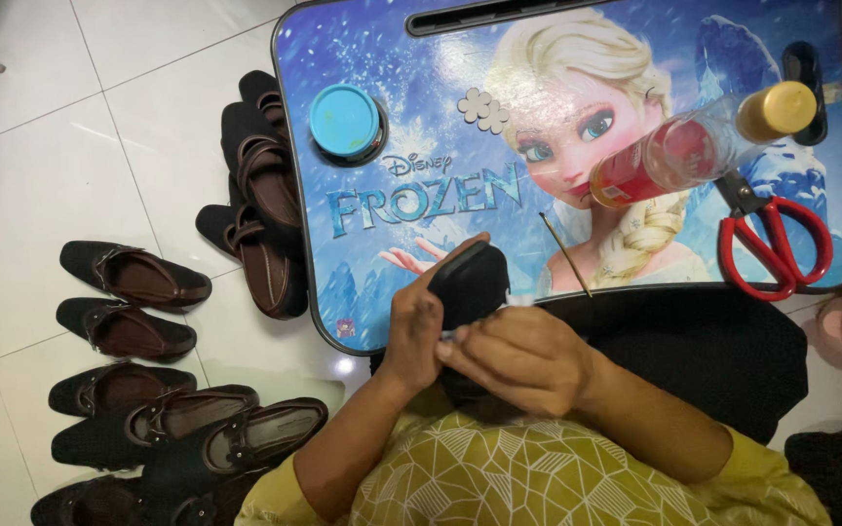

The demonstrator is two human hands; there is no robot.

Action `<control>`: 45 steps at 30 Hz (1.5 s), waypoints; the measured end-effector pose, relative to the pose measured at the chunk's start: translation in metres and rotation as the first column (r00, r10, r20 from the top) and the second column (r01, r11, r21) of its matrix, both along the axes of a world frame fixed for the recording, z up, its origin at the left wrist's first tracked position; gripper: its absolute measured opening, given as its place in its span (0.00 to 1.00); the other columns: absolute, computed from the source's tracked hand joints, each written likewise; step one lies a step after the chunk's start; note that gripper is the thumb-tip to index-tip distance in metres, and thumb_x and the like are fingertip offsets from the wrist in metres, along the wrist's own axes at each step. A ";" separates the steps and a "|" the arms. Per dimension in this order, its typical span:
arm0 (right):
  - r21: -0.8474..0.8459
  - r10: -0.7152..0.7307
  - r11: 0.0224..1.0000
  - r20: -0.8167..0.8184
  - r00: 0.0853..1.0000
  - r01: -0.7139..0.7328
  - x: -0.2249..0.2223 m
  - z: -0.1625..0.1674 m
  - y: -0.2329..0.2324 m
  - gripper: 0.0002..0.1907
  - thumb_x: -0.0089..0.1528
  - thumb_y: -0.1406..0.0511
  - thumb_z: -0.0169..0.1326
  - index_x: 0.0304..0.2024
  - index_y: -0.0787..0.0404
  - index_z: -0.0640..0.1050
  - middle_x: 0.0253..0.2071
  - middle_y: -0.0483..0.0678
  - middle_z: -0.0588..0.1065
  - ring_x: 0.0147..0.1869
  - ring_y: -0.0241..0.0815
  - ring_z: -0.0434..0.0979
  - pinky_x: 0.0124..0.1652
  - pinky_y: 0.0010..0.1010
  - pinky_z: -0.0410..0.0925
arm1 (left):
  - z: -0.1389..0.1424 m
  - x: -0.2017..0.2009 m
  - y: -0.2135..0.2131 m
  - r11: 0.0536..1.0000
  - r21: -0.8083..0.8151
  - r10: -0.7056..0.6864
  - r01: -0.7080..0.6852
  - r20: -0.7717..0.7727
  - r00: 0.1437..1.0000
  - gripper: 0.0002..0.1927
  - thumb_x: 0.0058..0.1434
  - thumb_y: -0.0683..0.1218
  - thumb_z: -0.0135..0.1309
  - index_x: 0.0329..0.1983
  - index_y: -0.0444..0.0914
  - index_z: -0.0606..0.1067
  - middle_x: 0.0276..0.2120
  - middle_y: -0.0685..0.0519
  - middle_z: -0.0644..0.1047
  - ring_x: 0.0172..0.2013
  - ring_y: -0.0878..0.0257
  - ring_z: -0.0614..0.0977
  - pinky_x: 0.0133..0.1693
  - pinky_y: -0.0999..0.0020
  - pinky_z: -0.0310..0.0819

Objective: The person sits on the floor with a small lap desk and applies glue from a bottle using a small stick to the strap and edge areas of black shoe uppers, then presses the strap and flower decoration onto the shoe. They finish one shoe, set it with a pile of completed shoes on the floor, and pick up the next shoe to repeat the gluing and pressing.

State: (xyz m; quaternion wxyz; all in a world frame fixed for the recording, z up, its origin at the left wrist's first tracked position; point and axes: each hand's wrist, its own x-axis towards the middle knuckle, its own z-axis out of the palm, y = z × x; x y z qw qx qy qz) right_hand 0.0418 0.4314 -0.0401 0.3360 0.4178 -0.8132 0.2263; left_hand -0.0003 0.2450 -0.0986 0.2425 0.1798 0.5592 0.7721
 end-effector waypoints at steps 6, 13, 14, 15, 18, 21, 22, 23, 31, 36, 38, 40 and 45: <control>-0.258 -0.575 0.718 0.302 0.760 0.646 -0.014 -0.012 0.018 0.13 0.62 0.80 0.65 0.49 0.66 0.83 0.43 0.51 0.74 0.44 0.44 0.74 0.40 0.34 0.68 | -0.101 -0.010 0.003 0.802 -0.444 -0.022 -0.400 -0.691 0.723 0.25 0.82 0.43 0.27 0.78 0.28 0.53 0.66 0.36 0.68 0.65 0.43 0.71 0.76 0.48 0.49; -0.175 -0.320 0.915 0.235 0.918 0.364 -0.033 0.000 0.013 0.14 0.58 0.78 0.65 0.47 0.65 0.83 0.41 0.50 0.76 0.44 0.47 0.76 0.42 0.36 0.70 | -0.100 -0.023 0.002 0.920 -0.359 0.072 -0.155 -0.234 0.970 0.32 0.78 0.52 0.30 0.78 0.28 0.48 0.74 0.37 0.60 0.70 0.49 0.66 0.72 0.59 0.52; -0.215 -0.475 0.815 0.282 0.833 0.538 -0.035 0.000 0.015 0.14 0.60 0.79 0.65 0.47 0.64 0.82 0.42 0.50 0.75 0.44 0.48 0.75 0.43 0.37 0.69 | -0.090 -0.029 0.009 0.968 -0.225 0.138 -0.111 0.108 0.985 0.35 0.78 0.57 0.29 0.78 0.29 0.48 0.75 0.41 0.58 0.72 0.54 0.63 0.73 0.60 0.49; -0.269 -0.492 0.757 0.365 0.791 0.595 -0.034 0.000 0.017 0.13 0.62 0.79 0.64 0.48 0.64 0.82 0.43 0.51 0.75 0.44 0.46 0.76 0.42 0.34 0.69 | -0.080 -0.035 0.017 0.990 -0.077 0.142 -0.120 0.444 0.885 0.38 0.78 0.62 0.28 0.78 0.29 0.48 0.77 0.44 0.57 0.74 0.59 0.60 0.73 0.61 0.46; -0.339 -0.307 0.794 0.493 0.814 0.505 -0.029 -0.005 0.017 0.12 0.64 0.78 0.63 0.49 0.65 0.82 0.44 0.52 0.76 0.43 0.44 0.78 0.39 0.30 0.71 | -0.049 -0.053 0.025 0.985 -0.171 0.058 0.016 0.423 0.904 0.42 0.75 0.70 0.31 0.78 0.35 0.50 0.74 0.52 0.57 0.71 0.66 0.60 0.68 0.62 0.51; -0.211 0.054 0.976 0.464 0.884 0.051 -0.023 -0.009 0.013 0.15 0.56 0.77 0.63 0.47 0.66 0.82 0.41 0.52 0.75 0.42 0.48 0.78 0.40 0.35 0.72 | -0.029 -0.063 0.025 0.967 0.242 -0.237 0.081 0.737 0.633 0.39 0.73 0.69 0.41 0.68 0.33 0.68 0.53 0.42 0.76 0.47 0.53 0.80 0.51 0.54 0.75; -0.152 -0.004 0.985 0.461 0.888 0.083 -0.023 -0.008 0.013 0.16 0.56 0.77 0.62 0.46 0.66 0.82 0.40 0.53 0.75 0.42 0.49 0.78 0.40 0.35 0.72 | -0.025 -0.066 0.026 0.964 0.255 -0.243 0.075 0.731 0.638 0.37 0.72 0.68 0.42 0.66 0.35 0.70 0.52 0.45 0.77 0.46 0.55 0.81 0.50 0.56 0.76; -0.093 -0.061 0.989 0.457 0.888 0.116 -0.024 -0.007 0.013 0.16 0.55 0.77 0.62 0.46 0.67 0.82 0.40 0.54 0.75 0.43 0.50 0.79 0.39 0.36 0.72 | -0.022 -0.067 0.027 0.961 0.268 -0.249 0.069 0.727 0.640 0.35 0.71 0.68 0.43 0.64 0.36 0.71 0.51 0.47 0.78 0.46 0.58 0.82 0.50 0.58 0.78; -0.116 0.002 0.991 0.515 0.857 0.068 -0.029 0.011 0.010 0.14 0.55 0.74 0.64 0.45 0.66 0.81 0.39 0.52 0.76 0.41 0.49 0.78 0.39 0.36 0.72 | -0.008 -0.062 0.035 0.971 0.236 -0.205 0.027 0.778 0.594 0.31 0.66 0.65 0.50 0.61 0.39 0.74 0.51 0.50 0.80 0.48 0.61 0.83 0.52 0.60 0.79; -0.128 -0.472 0.798 0.473 0.744 0.588 -0.033 0.003 0.011 0.12 0.64 0.77 0.64 0.49 0.63 0.81 0.44 0.52 0.76 0.44 0.47 0.78 0.43 0.33 0.71 | -0.009 -0.061 0.032 0.956 0.289 -0.258 0.042 0.765 0.590 0.33 0.66 0.67 0.52 0.59 0.36 0.75 0.47 0.48 0.80 0.45 0.58 0.83 0.50 0.58 0.80; -0.161 -0.319 0.887 0.465 0.826 0.434 -0.027 0.000 0.010 0.13 0.58 0.75 0.65 0.45 0.62 0.81 0.41 0.51 0.76 0.44 0.49 0.77 0.44 0.36 0.71 | -0.012 -0.060 0.033 0.982 0.172 -0.181 0.073 0.778 0.601 0.32 0.64 0.66 0.52 0.58 0.38 0.75 0.46 0.49 0.81 0.43 0.60 0.84 0.47 0.60 0.80; -0.111 -0.114 0.974 0.515 0.849 0.198 -0.025 -0.003 0.008 0.14 0.57 0.76 0.64 0.45 0.65 0.81 0.40 0.52 0.76 0.42 0.49 0.78 0.42 0.37 0.72 | -0.015 -0.059 0.034 0.985 0.158 -0.165 0.065 0.776 0.609 0.29 0.65 0.64 0.53 0.58 0.38 0.75 0.46 0.50 0.81 0.43 0.61 0.83 0.45 0.62 0.79; -0.121 -0.547 0.770 0.378 0.747 0.626 -0.033 0.001 0.009 0.12 0.64 0.77 0.65 0.48 0.62 0.81 0.43 0.52 0.77 0.46 0.50 0.78 0.45 0.36 0.72 | -0.016 -0.059 0.034 0.948 0.317 -0.249 0.006 0.733 0.633 0.25 0.65 0.57 0.56 0.59 0.38 0.75 0.48 0.51 0.81 0.45 0.62 0.83 0.50 0.63 0.80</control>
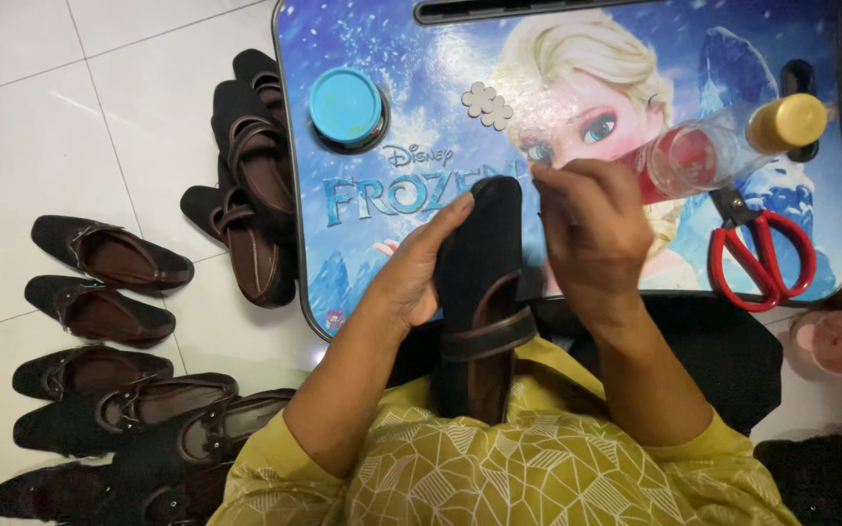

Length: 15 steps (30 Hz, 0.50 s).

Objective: The person sits on the floor with a small lap desk and applies glue from a bottle using a small stick to the strap and edge areas of black shoe uppers, then presses the strap and flower decoration onto the shoe. They finish one shoe, set it with a pile of completed shoes on the floor, and pick up the next shoe to repeat the gluing and pressing.

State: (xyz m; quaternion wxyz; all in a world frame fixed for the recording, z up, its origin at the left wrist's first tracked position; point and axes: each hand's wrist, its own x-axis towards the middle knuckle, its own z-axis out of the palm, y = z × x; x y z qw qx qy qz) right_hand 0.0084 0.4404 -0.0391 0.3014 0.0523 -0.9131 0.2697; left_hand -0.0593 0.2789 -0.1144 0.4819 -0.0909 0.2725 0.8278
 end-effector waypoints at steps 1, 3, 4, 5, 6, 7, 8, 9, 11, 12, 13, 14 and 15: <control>-0.048 -0.006 0.999 0.000 1.000 0.006 0.001 0.003 -0.001 0.12 0.65 0.77 0.64 0.49 0.62 0.80 0.44 0.52 0.77 0.46 0.49 0.79 0.45 0.35 0.72 | 0.001 0.001 0.000 1.000 -0.016 0.002 -0.002 0.015 1.000 0.25 0.65 0.57 0.56 0.59 0.37 0.75 0.48 0.50 0.81 0.45 0.61 0.83 0.49 0.63 0.80; -0.108 0.151 0.983 0.023 0.988 -0.148 0.002 0.008 -0.006 0.12 0.63 0.77 0.64 0.48 0.62 0.80 0.42 0.51 0.77 0.43 0.47 0.79 0.43 0.33 0.72 | 0.002 0.001 0.002 0.999 -0.038 0.006 -0.004 0.044 0.999 0.25 0.66 0.57 0.56 0.58 0.37 0.74 0.47 0.49 0.81 0.44 0.60 0.83 0.48 0.61 0.80; -0.133 0.312 0.944 0.045 0.949 -0.304 0.004 0.008 -0.010 0.12 0.60 0.76 0.65 0.46 0.63 0.81 0.40 0.51 0.77 0.40 0.46 0.78 0.40 0.33 0.71 | 0.003 0.001 0.002 0.997 -0.075 0.005 -0.005 0.005 1.000 0.25 0.67 0.57 0.56 0.59 0.36 0.74 0.47 0.49 0.81 0.44 0.61 0.83 0.48 0.62 0.79; -0.161 0.461 0.880 0.065 0.885 -0.447 0.003 0.009 -0.011 0.12 0.57 0.75 0.66 0.43 0.64 0.81 0.37 0.51 0.76 0.37 0.46 0.78 0.37 0.34 0.71 | 0.003 0.002 0.002 0.994 -0.110 -0.002 -0.001 -0.027 1.000 0.26 0.68 0.57 0.56 0.60 0.35 0.75 0.47 0.49 0.81 0.44 0.61 0.83 0.47 0.63 0.78; -0.122 0.364 0.927 0.057 0.929 -0.356 0.003 0.009 -0.012 0.13 0.58 0.75 0.66 0.44 0.64 0.81 0.38 0.51 0.76 0.39 0.47 0.78 0.39 0.34 0.71 | 0.003 0.002 0.003 0.990 -0.140 -0.012 0.003 -0.063 0.998 0.26 0.68 0.57 0.56 0.61 0.35 0.75 0.47 0.49 0.81 0.45 0.62 0.82 0.46 0.64 0.77; -0.089 0.265 0.961 0.042 0.963 -0.261 0.002 0.007 -0.012 0.13 0.59 0.76 0.66 0.45 0.64 0.81 0.39 0.52 0.76 0.41 0.49 0.78 0.41 0.35 0.71 | 0.003 0.001 0.003 0.995 -0.097 0.008 -0.012 -0.042 0.999 0.26 0.68 0.57 0.56 0.61 0.36 0.75 0.48 0.50 0.81 0.45 0.62 0.82 0.47 0.63 0.78; -0.061 0.165 0.985 0.027 0.986 -0.163 0.001 0.005 -0.011 0.13 0.60 0.76 0.66 0.46 0.64 0.81 0.41 0.52 0.76 0.44 0.50 0.79 0.43 0.36 0.72 | 0.002 0.000 0.003 0.998 -0.057 0.028 -0.029 -0.015 1.000 0.25 0.67 0.56 0.56 0.61 0.36 0.74 0.48 0.50 0.81 0.45 0.62 0.83 0.49 0.63 0.78; -0.161 0.075 0.985 0.027 0.997 -0.070 0.000 0.003 -0.008 0.12 0.62 0.76 0.64 0.47 0.63 0.80 0.43 0.52 0.76 0.45 0.47 0.80 0.45 0.34 0.73 | 0.002 0.001 0.003 0.999 -0.013 0.048 -0.048 0.014 0.999 0.25 0.67 0.56 0.56 0.61 0.37 0.74 0.49 0.51 0.81 0.45 0.62 0.83 0.50 0.63 0.79; -0.357 -0.104 0.928 0.034 0.994 0.109 -0.001 -0.002 -0.002 0.12 0.67 0.77 0.59 0.51 0.61 0.79 0.47 0.50 0.75 0.48 0.42 0.82 0.48 0.29 0.76 | 0.001 0.003 0.001 0.995 -0.089 0.045 -0.043 0.024 0.999 0.26 0.65 0.57 0.55 0.60 0.37 0.74 0.49 0.51 0.81 0.45 0.63 0.84 0.49 0.64 0.80; -0.294 0.002 0.956 0.009 1.000 0.000 0.001 -0.006 -0.002 0.12 0.64 0.76 0.62 0.48 0.61 0.80 0.45 0.50 0.76 0.45 0.43 0.80 0.46 0.30 0.74 | 0.000 0.004 0.000 0.991 -0.125 0.046 -0.043 0.022 0.999 0.26 0.64 0.57 0.55 0.60 0.37 0.75 0.49 0.52 0.82 0.46 0.63 0.84 0.49 0.65 0.81; -0.226 0.109 0.968 -0.010 0.994 -0.109 0.004 -0.009 -0.003 0.12 0.61 0.75 0.65 0.46 0.61 0.81 0.42 0.50 0.76 0.43 0.44 0.79 0.43 0.31 0.73 | 0.000 0.003 0.001 0.994 -0.099 0.050 -0.051 -0.004 0.999 0.26 0.66 0.57 0.55 0.61 0.36 0.74 0.49 0.50 0.81 0.45 0.62 0.83 0.48 0.64 0.79; -0.160 0.211 0.965 -0.014 0.977 -0.210 0.006 -0.011 -0.005 0.13 0.58 0.75 0.68 0.44 0.61 0.82 0.39 0.50 0.76 0.41 0.44 0.78 0.40 0.31 0.71 | 0.000 0.004 0.000 0.996 -0.077 0.051 -0.052 -0.020 0.999 0.27 0.68 0.57 0.55 0.62 0.35 0.74 0.49 0.49 0.80 0.45 0.61 0.83 0.47 0.63 0.78; -0.141 0.225 0.965 0.000 0.974 -0.222 0.006 -0.013 -0.005 0.14 0.57 0.75 0.68 0.44 0.61 0.82 0.39 0.50 0.76 0.41 0.45 0.78 0.41 0.32 0.71 | 0.000 0.005 0.000 0.998 -0.051 0.047 -0.048 -0.028 0.999 0.27 0.71 0.58 0.56 0.63 0.34 0.74 0.49 0.48 0.79 0.45 0.61 0.82 0.46 0.63 0.77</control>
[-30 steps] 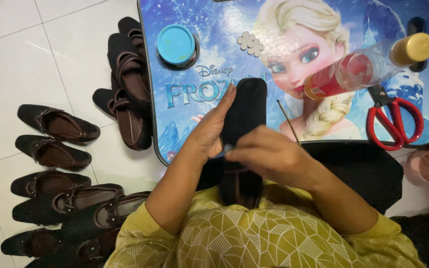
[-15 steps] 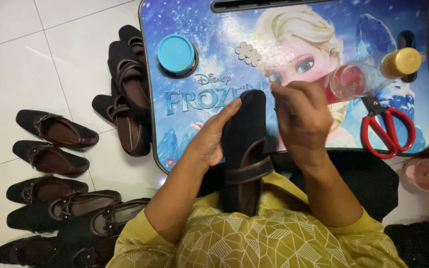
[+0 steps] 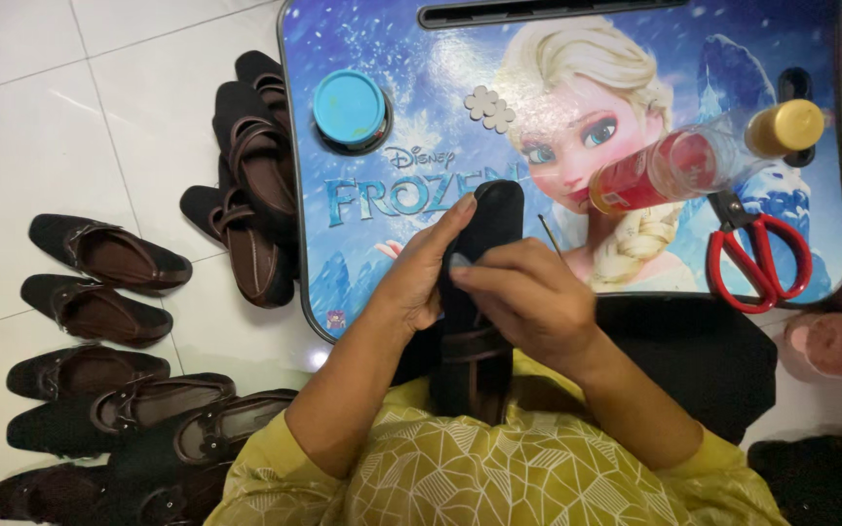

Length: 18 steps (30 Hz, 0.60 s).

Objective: The person sits on the floor with a small lap desk and applies glue from a bottle using a small stick to the strap and edge areas of black shoe uppers, then presses the strap and flower decoration onto the shoe. They finish one shoe, set it with a pile of completed shoes on the floor, and pick up the next shoe to repeat the gluing and pressing.

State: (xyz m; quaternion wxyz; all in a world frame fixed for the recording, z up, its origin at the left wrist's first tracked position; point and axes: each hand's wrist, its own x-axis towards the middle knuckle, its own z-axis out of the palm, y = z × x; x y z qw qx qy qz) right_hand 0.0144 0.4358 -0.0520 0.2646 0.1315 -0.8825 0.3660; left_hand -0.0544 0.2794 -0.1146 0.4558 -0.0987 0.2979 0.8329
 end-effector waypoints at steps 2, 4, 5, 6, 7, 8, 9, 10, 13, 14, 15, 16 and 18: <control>0.036 0.035 0.999 0.013 0.999 -0.035 0.000 -0.001 0.001 0.14 0.57 0.75 0.68 0.44 0.62 0.82 0.39 0.50 0.76 0.42 0.45 0.78 0.41 0.33 0.71 | 0.001 0.001 0.001 1.000 0.022 0.009 -0.009 0.018 1.000 0.28 0.69 0.58 0.56 0.63 0.35 0.73 0.51 0.48 0.79 0.47 0.60 0.82 0.50 0.62 0.78; 0.000 -0.251 0.968 0.032 0.968 0.251 -0.001 -0.001 0.001 0.12 0.63 0.77 0.65 0.47 0.62 0.82 0.43 0.50 0.77 0.46 0.43 0.79 0.45 0.30 0.73 | 0.003 -0.001 0.000 1.000 -0.020 0.013 -0.013 0.018 1.000 0.28 0.67 0.57 0.55 0.63 0.36 0.73 0.53 0.50 0.80 0.49 0.61 0.82 0.52 0.64 0.78; -0.020 -0.384 0.923 0.042 0.922 0.385 -0.002 0.000 0.001 0.12 0.65 0.78 0.64 0.48 0.62 0.81 0.45 0.50 0.77 0.48 0.42 0.80 0.46 0.29 0.73 | 0.004 -0.001 -0.001 0.997 -0.072 0.011 -0.009 0.020 1.000 0.29 0.66 0.57 0.55 0.63 0.36 0.73 0.53 0.51 0.80 0.50 0.63 0.83 0.53 0.65 0.79; -0.025 -0.309 0.950 0.046 0.950 0.310 -0.002 0.000 0.000 0.13 0.63 0.78 0.64 0.47 0.62 0.81 0.44 0.50 0.77 0.47 0.43 0.79 0.46 0.31 0.73 | 0.005 -0.001 -0.002 0.992 -0.128 0.009 -0.005 0.026 1.000 0.29 0.64 0.57 0.55 0.63 0.37 0.73 0.54 0.52 0.81 0.51 0.64 0.83 0.53 0.67 0.79; -0.028 -0.232 0.972 0.041 0.972 0.233 -0.001 0.001 -0.001 0.14 0.60 0.78 0.64 0.47 0.61 0.81 0.43 0.50 0.77 0.46 0.44 0.79 0.45 0.32 0.73 | 0.006 -0.001 -0.003 0.991 -0.131 -0.003 0.006 0.025 1.000 0.29 0.65 0.58 0.54 0.63 0.37 0.73 0.53 0.51 0.80 0.50 0.63 0.83 0.52 0.65 0.79; -0.029 -0.155 0.987 0.034 0.987 0.156 -0.001 0.000 -0.002 0.16 0.57 0.77 0.64 0.46 0.61 0.82 0.42 0.50 0.77 0.46 0.45 0.79 0.45 0.33 0.73 | 0.007 0.000 -0.003 0.991 -0.132 -0.016 0.019 0.022 1.000 0.29 0.65 0.59 0.54 0.63 0.37 0.73 0.52 0.50 0.80 0.49 0.62 0.82 0.52 0.63 0.78; -0.016 -0.071 0.997 0.018 0.997 0.071 0.001 0.000 -0.004 0.15 0.57 0.77 0.65 0.46 0.62 0.81 0.42 0.50 0.76 0.45 0.45 0.78 0.44 0.34 0.72 | 0.008 0.001 -0.003 0.990 -0.135 -0.032 0.036 0.030 0.999 0.29 0.65 0.59 0.53 0.63 0.38 0.73 0.51 0.49 0.80 0.48 0.61 0.82 0.51 0.62 0.78; -0.001 0.013 1.000 0.011 1.000 -0.013 0.001 0.000 -0.004 0.14 0.57 0.76 0.67 0.45 0.63 0.81 0.41 0.51 0.76 0.44 0.46 0.78 0.43 0.34 0.72 | 0.008 0.002 -0.003 0.996 -0.087 -0.023 0.024 0.021 1.000 0.29 0.66 0.59 0.54 0.64 0.37 0.72 0.52 0.49 0.79 0.49 0.61 0.81 0.52 0.60 0.76; -0.002 -0.128 0.992 0.084 0.988 0.128 0.003 0.001 0.000 0.13 0.60 0.76 0.66 0.46 0.62 0.82 0.42 0.51 0.76 0.44 0.46 0.78 0.43 0.33 0.72 | 0.008 0.002 -0.005 1.000 -0.007 0.007 -0.007 0.015 1.000 0.29 0.68 0.58 0.54 0.65 0.37 0.72 0.54 0.48 0.78 0.51 0.59 0.80 0.56 0.58 0.74; 0.000 -0.238 0.971 0.124 0.963 0.240 0.005 0.002 0.003 0.13 0.61 0.77 0.66 0.47 0.61 0.82 0.42 0.50 0.76 0.44 0.45 0.79 0.43 0.32 0.72 | 0.008 0.002 -0.006 1.000 -0.015 0.007 -0.006 0.038 0.999 0.29 0.67 0.59 0.54 0.64 0.36 0.72 0.54 0.48 0.78 0.51 0.59 0.80 0.56 0.58 0.74; -0.046 -0.249 0.965 0.166 0.954 0.260 0.005 0.004 0.005 0.12 0.62 0.76 0.65 0.47 0.60 0.82 0.43 0.50 0.76 0.44 0.45 0.80 0.41 0.30 0.73 | 0.008 0.001 -0.007 1.000 -0.023 0.009 -0.008 0.060 0.998 0.29 0.67 0.59 0.53 0.64 0.36 0.72 0.54 0.48 0.79 0.51 0.59 0.81 0.56 0.58 0.75; -0.093 -0.257 0.955 0.213 0.943 0.281 0.008 0.006 0.004 0.12 0.63 0.76 0.64 0.47 0.60 0.82 0.44 0.50 0.76 0.44 0.44 0.81 0.40 0.29 0.74 | 0.007 0.000 -0.007 0.998 -0.060 0.019 -0.018 0.032 0.999 0.29 0.67 0.59 0.53 0.64 0.36 0.72 0.54 0.49 0.79 0.51 0.60 0.81 0.56 0.60 0.75; -0.093 -0.182 0.975 0.188 0.965 0.202 0.010 0.010 0.002 0.12 0.62 0.75 0.64 0.47 0.60 0.81 0.44 0.51 0.76 0.44 0.45 0.81 0.40 0.30 0.74 | 0.006 0.000 -0.004 0.992 -0.124 0.022 -0.023 -0.010 1.000 0.29 0.66 0.60 0.52 0.64 0.38 0.73 0.55 0.51 0.80 0.52 0.63 0.82 0.56 0.65 0.76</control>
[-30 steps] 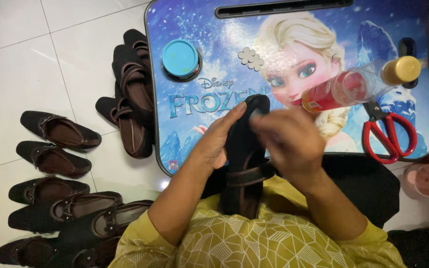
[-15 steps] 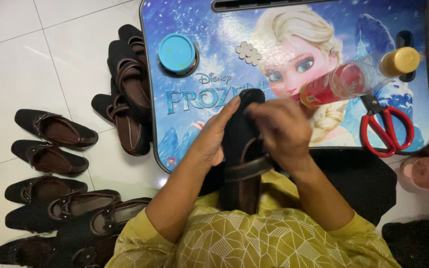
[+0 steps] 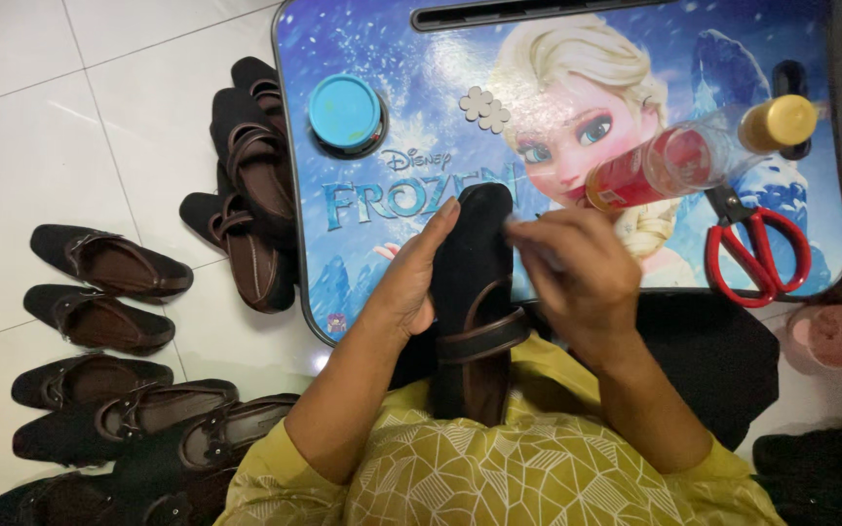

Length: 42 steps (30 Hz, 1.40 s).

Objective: The person sits on the floor with a small lap desk and applies glue from a bottle using a small stick to the strap and edge areas of black shoe uppers, then presses the strap and flower decoration onto the shoe. They finish one shoe, set it with a pile of completed shoes on the floor, and pick up the next shoe to repeat the gluing and pressing.

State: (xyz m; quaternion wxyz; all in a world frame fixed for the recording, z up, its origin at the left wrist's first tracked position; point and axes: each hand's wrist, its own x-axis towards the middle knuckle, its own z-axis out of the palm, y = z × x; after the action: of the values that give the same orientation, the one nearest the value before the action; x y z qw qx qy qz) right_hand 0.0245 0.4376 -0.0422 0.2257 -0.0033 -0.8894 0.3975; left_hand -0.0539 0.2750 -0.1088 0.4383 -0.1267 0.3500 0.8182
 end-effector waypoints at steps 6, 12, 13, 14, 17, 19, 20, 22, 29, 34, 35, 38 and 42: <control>0.242 0.186 0.950 0.076 0.980 -0.199 -0.003 0.007 0.003 0.14 0.58 0.75 0.64 0.46 0.63 0.82 0.40 0.54 0.75 0.45 0.52 0.78 0.44 0.37 0.71 | -0.020 0.001 -0.007 1.000 0.015 0.025 -0.027 0.092 0.995 0.28 0.68 0.61 0.48 0.60 0.38 0.73 0.47 0.49 0.80 0.44 0.60 0.81 0.49 0.60 0.75; 0.003 0.024 1.000 0.252 0.967 -0.025 0.016 -0.007 0.031 0.10 0.60 0.75 0.62 0.44 0.63 0.83 0.39 0.51 0.78 0.43 0.44 0.80 0.41 0.31 0.71 | -0.031 0.013 -0.057 0.798 -0.483 0.041 -0.361 -0.553 0.832 0.29 0.74 0.60 0.41 0.57 0.31 0.77 0.44 0.50 0.81 0.43 0.65 0.80 0.47 0.68 0.76; -0.058 0.040 0.998 0.223 0.974 -0.028 0.014 -0.013 0.030 0.09 0.60 0.75 0.62 0.43 0.63 0.83 0.39 0.50 0.78 0.43 0.43 0.80 0.42 0.30 0.71 | -0.026 0.024 -0.065 0.803 -0.472 0.034 -0.364 -0.574 0.818 0.31 0.75 0.61 0.37 0.58 0.31 0.76 0.44 0.50 0.81 0.43 0.65 0.81 0.47 0.69 0.77; -0.116 0.056 0.993 0.196 0.979 -0.033 0.011 -0.017 0.029 0.09 0.60 0.75 0.62 0.43 0.62 0.83 0.40 0.49 0.79 0.44 0.42 0.79 0.42 0.29 0.71 | -0.020 0.039 -0.070 0.809 -0.459 0.029 -0.368 -0.594 0.804 0.33 0.77 0.62 0.32 0.59 0.30 0.74 0.44 0.49 0.80 0.42 0.64 0.81 0.46 0.69 0.77; -0.209 0.039 0.978 0.083 0.996 -0.021 -0.006 -0.024 0.018 0.09 0.63 0.76 0.62 0.45 0.63 0.83 0.42 0.48 0.79 0.47 0.40 0.79 0.45 0.29 0.71 | 0.001 0.087 -0.084 0.737 -0.618 -0.279 -0.273 -0.646 0.711 0.36 0.70 0.62 0.43 0.69 0.31 0.65 0.47 0.45 0.77 0.45 0.59 0.80 0.48 0.65 0.77; -0.266 0.183 0.952 0.104 0.978 -0.150 -0.016 -0.024 0.008 0.11 0.60 0.76 0.62 0.44 0.62 0.83 0.42 0.49 0.77 0.45 0.40 0.78 0.42 0.28 0.71 | 0.008 0.104 -0.083 0.614 -0.764 -0.526 -0.199 -0.584 0.619 0.52 0.54 0.63 0.65 0.72 0.30 0.57 0.51 0.42 0.76 0.47 0.55 0.82 0.45 0.62 0.78; -0.298 0.256 0.930 0.109 0.961 -0.214 -0.021 -0.024 0.002 0.12 0.58 0.76 0.62 0.44 0.62 0.83 0.42 0.49 0.76 0.43 0.40 0.78 0.41 0.27 0.71 | 0.010 0.106 -0.081 0.540 -0.809 -0.592 -0.233 -0.562 0.578 0.51 0.55 0.62 0.66 0.70 0.28 0.58 0.52 0.39 0.75 0.48 0.50 0.80 0.46 0.60 0.76; -0.187 0.203 0.966 0.125 0.971 -0.178 -0.036 -0.028 -0.009 0.11 0.60 0.76 0.62 0.45 0.63 0.83 0.42 0.50 0.76 0.44 0.40 0.78 0.43 0.27 0.71 | 0.009 0.102 -0.077 0.389 -0.867 -0.712 -0.311 -0.497 0.495 0.48 0.57 0.59 0.67 0.67 0.26 0.59 0.54 0.32 0.72 0.50 0.41 0.77 0.49 0.55 0.72; -0.277 0.074 0.959 0.015 0.997 -0.067 -0.041 -0.041 0.009 0.09 0.66 0.76 0.62 0.48 0.65 0.82 0.45 0.49 0.77 0.48 0.38 0.77 0.48 0.28 0.69 | -0.018 0.060 -0.073 0.889 -0.432 -0.099 -0.153 -0.507 0.856 0.25 0.72 0.52 0.50 0.68 0.35 0.71 0.52 0.50 0.81 0.52 0.61 0.80 0.55 0.67 0.75; -0.325 0.105 0.940 -0.022 0.994 -0.106 -0.013 -0.018 -0.017 0.11 0.65 0.77 0.59 0.49 0.64 0.82 0.45 0.49 0.76 0.43 0.36 0.77 0.41 0.24 0.71 | -0.059 0.050 -0.060 0.969 -0.244 -0.060 0.034 -0.099 0.993 0.23 0.67 0.55 0.49 0.60 0.38 0.71 0.38 0.51 0.80 0.34 0.58 0.84 0.35 0.61 0.83; -0.302 0.125 0.946 -0.004 0.992 -0.121 -0.003 -0.011 -0.027 0.12 0.63 0.77 0.59 0.48 0.63 0.82 0.44 0.49 0.76 0.40 0.35 0.78 0.37 0.22 0.72 | -0.065 0.045 -0.054 0.988 -0.147 -0.050 0.045 -0.034 0.998 0.24 0.68 0.55 0.49 0.62 0.39 0.71 0.38 0.51 0.80 0.35 0.60 0.83 0.36 0.63 0.81; -0.089 0.293 0.951 -0.060 0.954 -0.297 0.019 0.000 -0.045 0.15 0.59 0.78 0.62 0.48 0.64 0.81 0.42 0.50 0.76 0.41 0.39 0.79 0.39 0.27 0.71 | -0.076 0.031 -0.042 0.995 0.090 -0.056 0.050 0.074 0.996 0.25 0.71 0.57 0.51 0.67 0.42 0.73 0.38 0.52 0.79 0.35 0.63 0.81 0.37 0.67 0.79; 0.035 0.288 0.957 -0.159 0.944 -0.287 0.008 -0.007 -0.035 0.17 0.59 0.79 0.62 0.49 0.63 0.80 0.43 0.49 0.76 0.45 0.44 0.79 0.44 0.32 0.72 | -0.077 0.038 -0.041 0.995 -0.062 -0.074 0.083 0.147 0.986 0.26 0.65 0.64 0.47 0.56 0.44 0.76 0.29 0.51 0.79 0.28 0.60 0.82 0.29 0.64 0.78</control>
State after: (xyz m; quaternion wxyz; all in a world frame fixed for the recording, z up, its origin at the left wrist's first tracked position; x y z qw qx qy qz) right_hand 0.0322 0.4029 -0.0495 0.2370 0.1601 -0.8612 0.4200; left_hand -0.0160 0.2337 -0.1855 0.4899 -0.1868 0.3496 0.7765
